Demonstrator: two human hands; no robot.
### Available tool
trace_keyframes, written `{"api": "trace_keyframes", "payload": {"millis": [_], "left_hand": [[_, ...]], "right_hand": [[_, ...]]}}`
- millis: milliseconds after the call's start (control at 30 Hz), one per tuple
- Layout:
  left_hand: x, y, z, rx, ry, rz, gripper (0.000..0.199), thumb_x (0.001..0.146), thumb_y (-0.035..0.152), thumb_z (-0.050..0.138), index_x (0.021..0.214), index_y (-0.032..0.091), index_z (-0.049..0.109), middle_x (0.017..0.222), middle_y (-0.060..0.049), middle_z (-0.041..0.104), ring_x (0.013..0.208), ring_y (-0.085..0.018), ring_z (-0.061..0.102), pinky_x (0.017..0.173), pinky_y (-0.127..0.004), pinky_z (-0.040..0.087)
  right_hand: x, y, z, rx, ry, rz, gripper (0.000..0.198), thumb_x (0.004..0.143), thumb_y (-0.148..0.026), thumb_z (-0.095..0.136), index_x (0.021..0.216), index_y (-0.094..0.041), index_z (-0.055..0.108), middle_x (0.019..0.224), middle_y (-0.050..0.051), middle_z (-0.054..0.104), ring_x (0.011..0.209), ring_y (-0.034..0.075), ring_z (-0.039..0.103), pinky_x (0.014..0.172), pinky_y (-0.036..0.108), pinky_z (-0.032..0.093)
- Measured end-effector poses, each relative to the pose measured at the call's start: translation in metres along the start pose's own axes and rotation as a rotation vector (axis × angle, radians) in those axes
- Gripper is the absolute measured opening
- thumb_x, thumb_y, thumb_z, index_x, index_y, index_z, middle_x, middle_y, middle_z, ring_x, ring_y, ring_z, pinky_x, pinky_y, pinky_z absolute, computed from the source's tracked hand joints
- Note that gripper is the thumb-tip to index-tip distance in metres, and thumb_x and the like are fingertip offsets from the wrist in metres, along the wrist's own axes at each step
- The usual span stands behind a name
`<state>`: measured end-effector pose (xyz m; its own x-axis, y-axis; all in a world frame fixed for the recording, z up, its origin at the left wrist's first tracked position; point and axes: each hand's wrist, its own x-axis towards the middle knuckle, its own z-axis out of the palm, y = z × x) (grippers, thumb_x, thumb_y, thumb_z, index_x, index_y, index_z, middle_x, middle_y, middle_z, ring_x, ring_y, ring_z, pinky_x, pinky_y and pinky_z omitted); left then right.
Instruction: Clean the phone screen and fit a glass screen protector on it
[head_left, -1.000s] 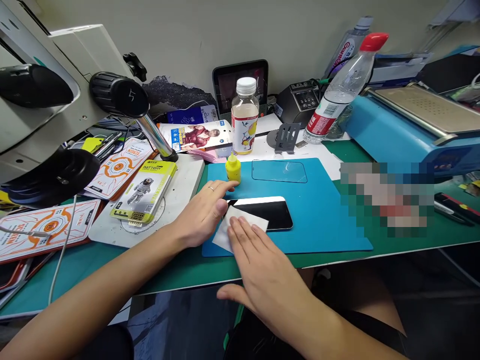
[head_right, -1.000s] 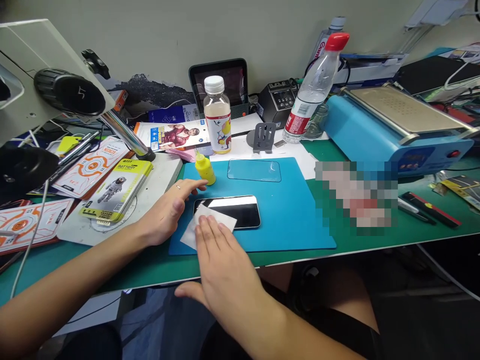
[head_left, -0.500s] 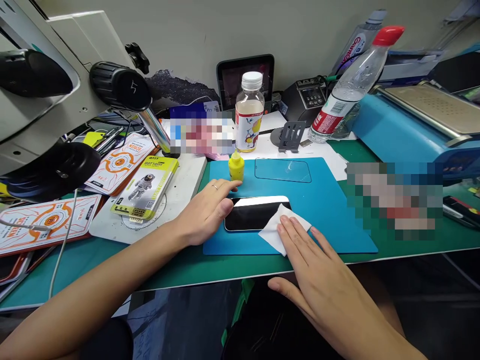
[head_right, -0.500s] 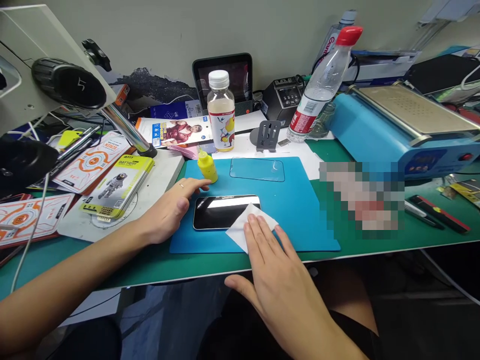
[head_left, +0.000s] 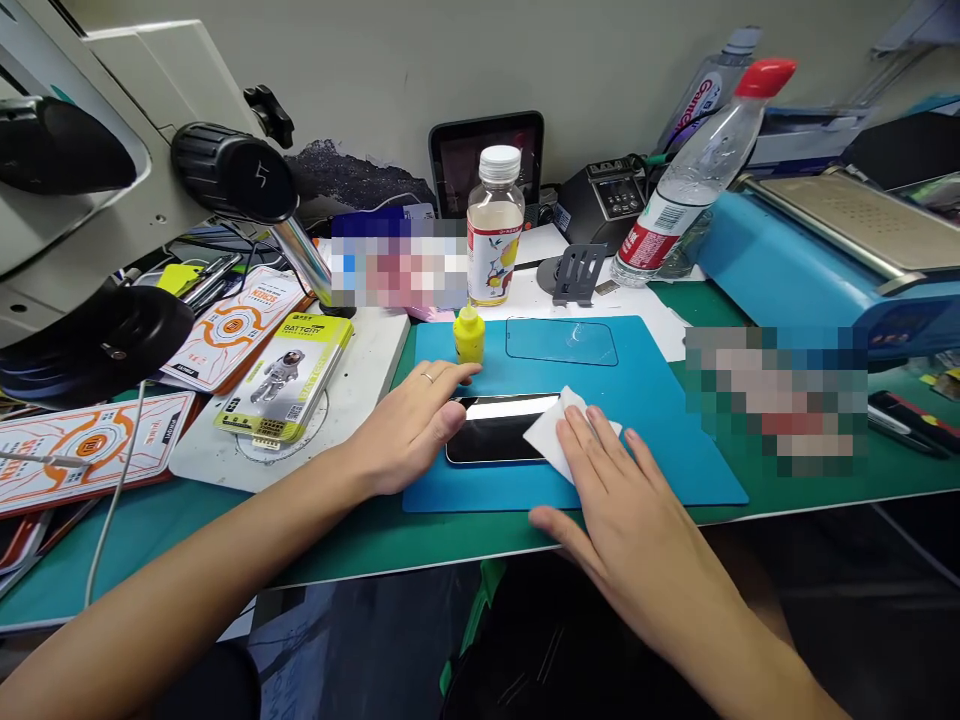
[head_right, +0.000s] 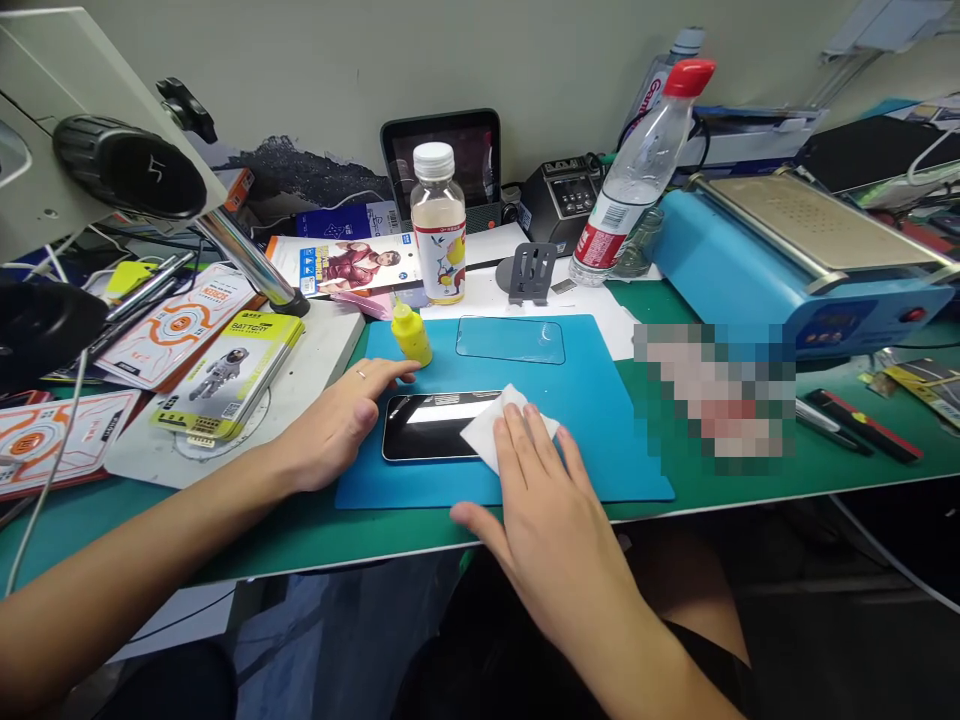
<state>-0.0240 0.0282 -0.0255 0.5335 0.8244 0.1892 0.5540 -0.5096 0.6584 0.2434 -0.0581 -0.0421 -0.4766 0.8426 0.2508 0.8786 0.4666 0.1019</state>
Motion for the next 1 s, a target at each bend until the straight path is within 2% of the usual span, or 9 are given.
{"api": "trace_keyframes", "payload": {"millis": [100,333,500,567,733,833,933,1000], "left_hand": [[0.0,-0.001,0.001,-0.001,-0.028,0.014,0.088,0.1,0.077,0.007,0.15,0.017,0.048,0.135,-0.014,0.063,0.124,-0.03,0.055,0.109,-0.05,0.044],[-0.001,0.0,0.001,0.007,-0.03,-0.016,0.09,0.099,0.078,0.008,0.148,0.015,0.05,0.138,-0.016,0.061,0.126,-0.031,0.055,0.11,-0.05,0.042],[-0.001,0.002,0.002,0.013,-0.037,-0.014,0.091,0.099,0.078,0.007,0.148,0.015,0.05,0.137,-0.017,0.062,0.124,-0.032,0.056,0.109,-0.05,0.043],[0.0,0.002,0.002,0.012,-0.035,0.002,0.091,0.099,0.078,0.008,0.148,0.015,0.05,0.136,-0.016,0.062,0.124,-0.032,0.056,0.11,-0.05,0.043],[0.0,0.002,0.002,0.016,-0.027,0.014,0.089,0.1,0.077,0.007,0.147,0.015,0.05,0.137,-0.016,0.062,0.126,-0.031,0.054,0.112,-0.05,0.042],[0.0,0.001,0.001,0.022,-0.032,0.018,0.09,0.1,0.077,0.007,0.148,0.014,0.049,0.137,-0.016,0.062,0.126,-0.031,0.053,0.11,-0.049,0.042],[0.001,0.003,0.0,0.053,-0.009,0.016,0.095,0.098,0.078,0.003,0.147,0.013,0.05,0.127,-0.015,0.065,0.115,-0.03,0.056,0.103,-0.048,0.045],[0.001,0.004,-0.001,0.112,0.072,-0.011,0.098,0.097,0.077,-0.002,0.14,0.012,0.057,0.109,-0.013,0.067,0.101,-0.029,0.057,0.095,-0.048,0.046]], "right_hand": [[-0.009,-0.003,-0.004,-0.002,0.01,-0.03,0.083,0.105,-0.064,0.031,0.152,0.002,0.048,0.161,0.026,0.045,0.147,0.041,0.049,0.111,0.062,0.048],[0.022,0.0,0.003,0.055,-0.068,0.05,0.087,0.105,-0.065,0.024,0.152,0.004,0.048,0.162,0.028,0.042,0.15,0.039,0.045,0.117,0.061,0.043],[-0.001,-0.014,-0.004,-0.006,0.012,-0.017,0.085,0.106,-0.064,0.025,0.149,0.004,0.052,0.158,0.028,0.048,0.144,0.039,0.053,0.112,0.06,0.048],[0.0,-0.014,-0.005,-0.009,0.014,-0.032,0.084,0.106,-0.063,0.024,0.147,0.004,0.053,0.157,0.028,0.048,0.143,0.04,0.054,0.111,0.062,0.048],[0.029,-0.009,0.001,0.014,-0.057,0.01,0.086,0.106,-0.062,0.022,0.149,0.008,0.049,0.158,0.03,0.046,0.148,0.04,0.048,0.117,0.062,0.043],[0.023,-0.017,0.002,0.017,-0.036,0.015,0.089,0.104,-0.064,0.03,0.15,0.011,0.046,0.159,0.033,0.043,0.148,0.042,0.046,0.118,0.058,0.043],[0.006,-0.024,0.001,0.039,0.023,-0.033,0.09,0.104,-0.064,0.033,0.149,0.012,0.046,0.158,0.035,0.044,0.145,0.044,0.05,0.116,0.057,0.046],[0.005,-0.024,0.002,0.069,0.02,-0.05,0.09,0.104,-0.064,0.034,0.149,0.012,0.047,0.157,0.036,0.045,0.145,0.044,0.05,0.116,0.057,0.047]]}}
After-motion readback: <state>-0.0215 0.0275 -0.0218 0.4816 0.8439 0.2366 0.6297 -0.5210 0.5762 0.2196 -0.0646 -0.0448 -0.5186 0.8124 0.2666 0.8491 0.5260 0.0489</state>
